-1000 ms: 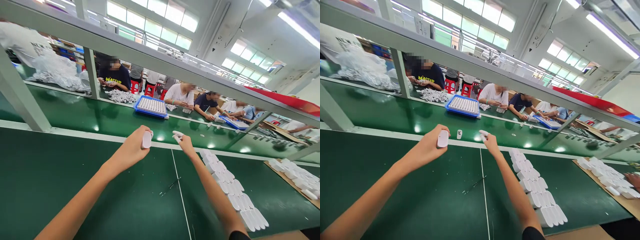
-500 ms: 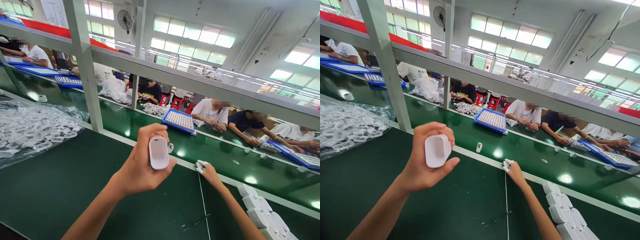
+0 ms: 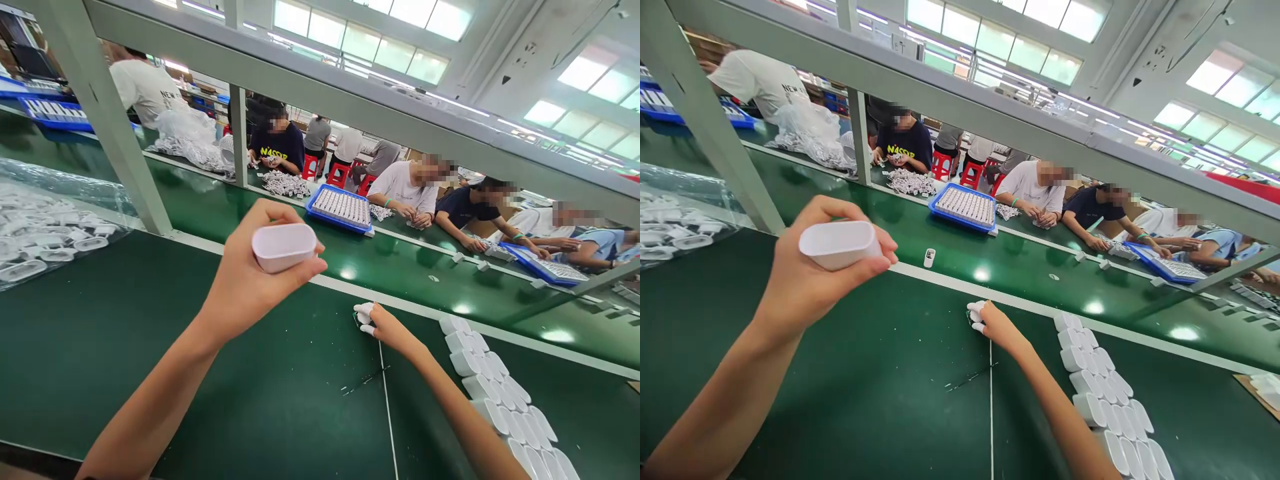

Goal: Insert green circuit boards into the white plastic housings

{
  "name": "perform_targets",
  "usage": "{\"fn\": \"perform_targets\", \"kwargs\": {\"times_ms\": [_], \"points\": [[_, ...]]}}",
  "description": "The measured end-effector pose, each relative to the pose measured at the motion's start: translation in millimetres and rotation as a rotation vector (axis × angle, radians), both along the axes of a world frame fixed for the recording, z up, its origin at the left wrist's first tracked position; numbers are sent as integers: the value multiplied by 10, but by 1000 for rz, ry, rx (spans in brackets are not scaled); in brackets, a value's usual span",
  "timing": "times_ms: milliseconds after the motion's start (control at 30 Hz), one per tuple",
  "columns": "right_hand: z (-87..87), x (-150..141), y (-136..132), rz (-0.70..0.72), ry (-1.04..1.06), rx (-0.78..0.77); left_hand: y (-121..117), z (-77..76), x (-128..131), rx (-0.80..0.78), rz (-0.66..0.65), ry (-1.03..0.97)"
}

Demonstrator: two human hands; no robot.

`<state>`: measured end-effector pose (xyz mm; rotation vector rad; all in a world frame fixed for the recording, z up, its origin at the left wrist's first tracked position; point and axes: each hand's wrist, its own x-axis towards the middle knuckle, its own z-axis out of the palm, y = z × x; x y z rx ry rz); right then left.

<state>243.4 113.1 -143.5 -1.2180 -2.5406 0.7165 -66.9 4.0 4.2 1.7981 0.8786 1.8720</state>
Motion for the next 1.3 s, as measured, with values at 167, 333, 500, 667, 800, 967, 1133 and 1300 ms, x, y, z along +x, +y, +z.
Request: {"fn": "perform_targets", "kwargs": {"times_ms": [167, 333, 500, 667, 800, 967, 1133, 1300], "points": [[172, -162, -53, -26, 344, -90, -77, -29, 47, -95, -107, 383], [805, -397, -545, 25, 792, -45, -71, -121, 281, 89, -80, 383], [1240, -636, -1122, 219, 1201, 96, -56, -288, 486, 191, -153, 252], [1279, -680, -1320, 189, 1074, 503, -94, -365, 592, 209, -229, 244], [1313, -654, -1356, 256, 982, 634, -135, -363, 641, 227, -244, 276], [1317, -748, -1354, 239, 981, 715, -182, -354, 664, 260, -266, 260], [1241, -834, -1330, 265, 962, 789, -218, -333, 697, 223, -236, 218], [1236, -863, -1316, 250, 950, 857, -232, -322, 716, 229, -193, 218]]}}
